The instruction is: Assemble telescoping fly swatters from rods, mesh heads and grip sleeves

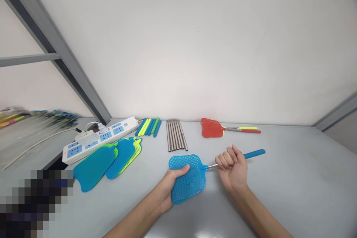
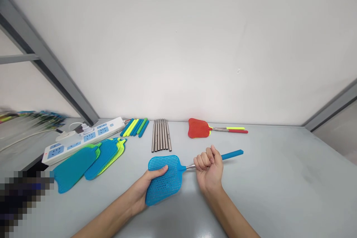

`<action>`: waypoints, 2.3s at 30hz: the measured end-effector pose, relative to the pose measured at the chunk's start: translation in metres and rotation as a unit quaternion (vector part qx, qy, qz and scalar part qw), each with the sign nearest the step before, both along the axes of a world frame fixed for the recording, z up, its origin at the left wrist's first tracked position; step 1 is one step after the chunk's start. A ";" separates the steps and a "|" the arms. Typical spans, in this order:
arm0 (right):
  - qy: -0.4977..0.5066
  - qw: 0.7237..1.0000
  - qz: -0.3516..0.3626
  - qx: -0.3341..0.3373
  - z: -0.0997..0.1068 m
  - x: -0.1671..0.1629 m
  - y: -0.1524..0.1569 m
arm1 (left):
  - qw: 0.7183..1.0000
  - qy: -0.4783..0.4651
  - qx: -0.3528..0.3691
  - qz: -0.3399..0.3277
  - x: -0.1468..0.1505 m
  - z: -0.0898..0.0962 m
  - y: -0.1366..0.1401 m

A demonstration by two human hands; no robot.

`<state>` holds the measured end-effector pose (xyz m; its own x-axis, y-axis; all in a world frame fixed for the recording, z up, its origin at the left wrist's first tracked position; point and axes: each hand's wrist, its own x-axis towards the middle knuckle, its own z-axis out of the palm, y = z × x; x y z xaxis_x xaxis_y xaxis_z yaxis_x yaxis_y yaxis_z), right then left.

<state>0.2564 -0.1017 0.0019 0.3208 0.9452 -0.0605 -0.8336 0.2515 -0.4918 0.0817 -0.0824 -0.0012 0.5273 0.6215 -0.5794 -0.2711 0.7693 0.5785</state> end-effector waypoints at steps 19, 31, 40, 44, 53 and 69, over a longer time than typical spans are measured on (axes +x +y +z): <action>0.020 1.000 0.014 -0.006 0.007 0.005 -0.003 | 0.999 -0.034 -0.008 -0.021 -0.002 0.003 -0.001; 0.061 0.998 0.019 -0.023 0.006 0.014 -0.002 | 0.999 -0.027 -0.020 -0.017 0.002 0.005 -0.011; 0.067 0.997 0.019 -0.033 0.004 0.011 0.000 | 0.984 -0.162 -0.058 -0.051 -0.004 0.002 0.014; 0.072 0.996 0.019 -0.042 0.001 0.010 0.001 | 0.981 -0.190 -0.047 -0.014 -0.003 -0.004 0.020; 0.068 0.997 0.020 -0.042 -0.001 0.009 0.001 | 0.976 -0.201 -0.065 0.050 0.003 -0.011 0.028; 0.066 0.996 0.031 -0.045 -0.002 0.008 0.000 | 0.973 -0.210 -0.060 0.080 0.001 -0.014 0.025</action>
